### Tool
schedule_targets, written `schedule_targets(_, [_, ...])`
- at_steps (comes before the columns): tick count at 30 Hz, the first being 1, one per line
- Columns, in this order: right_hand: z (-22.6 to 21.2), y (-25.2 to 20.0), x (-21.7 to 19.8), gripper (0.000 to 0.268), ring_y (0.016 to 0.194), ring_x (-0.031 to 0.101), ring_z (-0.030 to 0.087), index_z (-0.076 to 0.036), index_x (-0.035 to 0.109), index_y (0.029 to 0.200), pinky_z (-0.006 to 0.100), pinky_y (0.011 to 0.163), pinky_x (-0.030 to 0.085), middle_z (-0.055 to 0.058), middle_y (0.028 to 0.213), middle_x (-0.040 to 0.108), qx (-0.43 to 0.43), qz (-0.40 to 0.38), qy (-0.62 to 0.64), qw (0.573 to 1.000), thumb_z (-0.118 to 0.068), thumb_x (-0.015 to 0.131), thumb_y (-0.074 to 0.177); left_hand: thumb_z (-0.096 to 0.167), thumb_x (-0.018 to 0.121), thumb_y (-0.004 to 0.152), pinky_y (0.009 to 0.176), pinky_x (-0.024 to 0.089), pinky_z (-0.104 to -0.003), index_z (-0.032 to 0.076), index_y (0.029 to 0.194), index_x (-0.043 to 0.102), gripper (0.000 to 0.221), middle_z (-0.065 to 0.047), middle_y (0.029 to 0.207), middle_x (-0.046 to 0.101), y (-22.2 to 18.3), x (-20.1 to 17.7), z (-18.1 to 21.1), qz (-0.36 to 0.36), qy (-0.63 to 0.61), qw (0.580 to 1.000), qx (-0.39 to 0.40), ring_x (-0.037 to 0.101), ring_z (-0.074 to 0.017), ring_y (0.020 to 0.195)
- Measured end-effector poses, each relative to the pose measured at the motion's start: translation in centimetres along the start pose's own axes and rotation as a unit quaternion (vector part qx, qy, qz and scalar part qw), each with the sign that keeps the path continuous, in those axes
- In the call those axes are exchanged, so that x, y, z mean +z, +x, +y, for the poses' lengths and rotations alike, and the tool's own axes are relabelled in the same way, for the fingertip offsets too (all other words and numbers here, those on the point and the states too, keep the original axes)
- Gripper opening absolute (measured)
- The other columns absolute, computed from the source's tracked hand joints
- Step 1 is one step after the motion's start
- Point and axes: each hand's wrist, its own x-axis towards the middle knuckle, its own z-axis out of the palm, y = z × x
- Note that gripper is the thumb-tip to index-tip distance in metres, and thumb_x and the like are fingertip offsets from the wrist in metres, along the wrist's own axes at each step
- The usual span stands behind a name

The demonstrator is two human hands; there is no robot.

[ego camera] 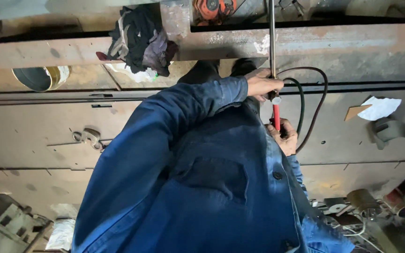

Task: Using a cutting torch to cut through a large metal plate.

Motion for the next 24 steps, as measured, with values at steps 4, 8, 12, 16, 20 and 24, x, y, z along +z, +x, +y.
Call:
schedule_targets(4, [-0.6, -0.4, -0.1, 0.024, 0.088, 0.057, 0.015, -0.006, 0.072, 0.112, 0.033, 0.081, 0.046, 0.011, 0.096, 0.066, -0.024, -0.022, 0.014, 0.999, -0.027, 0.067, 0.104, 0.021, 0.078, 0.089, 0.095, 0.045, -0.079, -0.001, 0.147, 0.041, 0.072, -0.034, 0.147, 0.049, 3.2, -1.5, -3.2, 0.013, -0.010, 1.000, -0.005, 0.056, -0.0627, 0.123])
schedule_targets(8, [1.4, -0.3, -0.5, 0.027, 0.086, 0.063, 0.025, -0.004, 0.073, 0.103, 0.039, 0.082, 0.046, 0.016, 0.097, 0.068, -0.094, -0.036, -0.025, 0.995, -0.030, 0.067, 0.105, 0.025, 0.084, 0.083, 0.089, 0.054, -0.069, 0.005, 0.150, 0.045, 0.079, -0.029, 0.152, 0.046, -0.4, -0.9, -4.9, 0.079, 0.012, 0.996, 0.025, 0.059, -0.0579, 0.122])
schedule_targets(12, [1.9, -0.4, 0.4, 0.025, 0.079, 0.062, 0.027, -0.006, 0.074, 0.094, 0.036, 0.079, 0.047, 0.014, 0.091, 0.068, -0.133, 0.001, -0.037, 0.990, -0.029, 0.079, 0.098, 0.013, 0.081, 0.073, 0.073, 0.063, -0.062, -0.007, 0.131, 0.059, 0.066, -0.030, 0.121, 0.061, -3.6, 1.1, -3.6, 0.153, 0.069, 0.984, 0.061, 0.068, -0.0480, 0.095])
schedule_targets(16, [2.9, -0.9, 1.2, 0.023, 0.079, 0.063, 0.033, -0.006, 0.074, 0.095, 0.039, 0.078, 0.048, 0.015, 0.092, 0.069, -0.142, 0.034, -0.050, 0.988, -0.028, 0.080, 0.097, 0.017, 0.077, 0.075, 0.084, 0.059, -0.063, -0.012, 0.131, 0.057, 0.066, -0.035, 0.126, 0.060, -4.3, 3.1, -2.4, 0.140, 0.086, 0.984, 0.067, 0.067, -0.0487, 0.107])
schedule_targets(20, [3.0, -2.0, 1.5, 0.025, 0.081, 0.063, 0.033, -0.006, 0.074, 0.104, 0.042, 0.077, 0.047, 0.016, 0.094, 0.069, -0.119, 0.083, -0.057, 0.988, -0.031, 0.078, 0.099, 0.011, 0.076, 0.067, 0.068, 0.067, -0.060, -0.002, 0.117, 0.068, 0.053, -0.024, 0.091, 0.072, -2.0, 3.5, -2.6, 0.148, 0.115, 0.980, 0.066, 0.071, -0.0384, 0.070])
schedule_targets(24, [2.7, -2.6, 1.6, 0.023, 0.083, 0.064, 0.034, -0.006, 0.073, 0.104, 0.044, 0.081, 0.047, 0.017, 0.099, 0.070, -0.117, 0.119, -0.074, 0.983, -0.028, 0.078, 0.100, 0.013, 0.075, 0.066, 0.070, 0.067, -0.054, -0.005, 0.100, 0.069, 0.039, -0.022, 0.084, 0.065, -4.5, 6.3, -0.7, 0.137, 0.139, 0.979, 0.053, 0.068, -0.0329, 0.068])
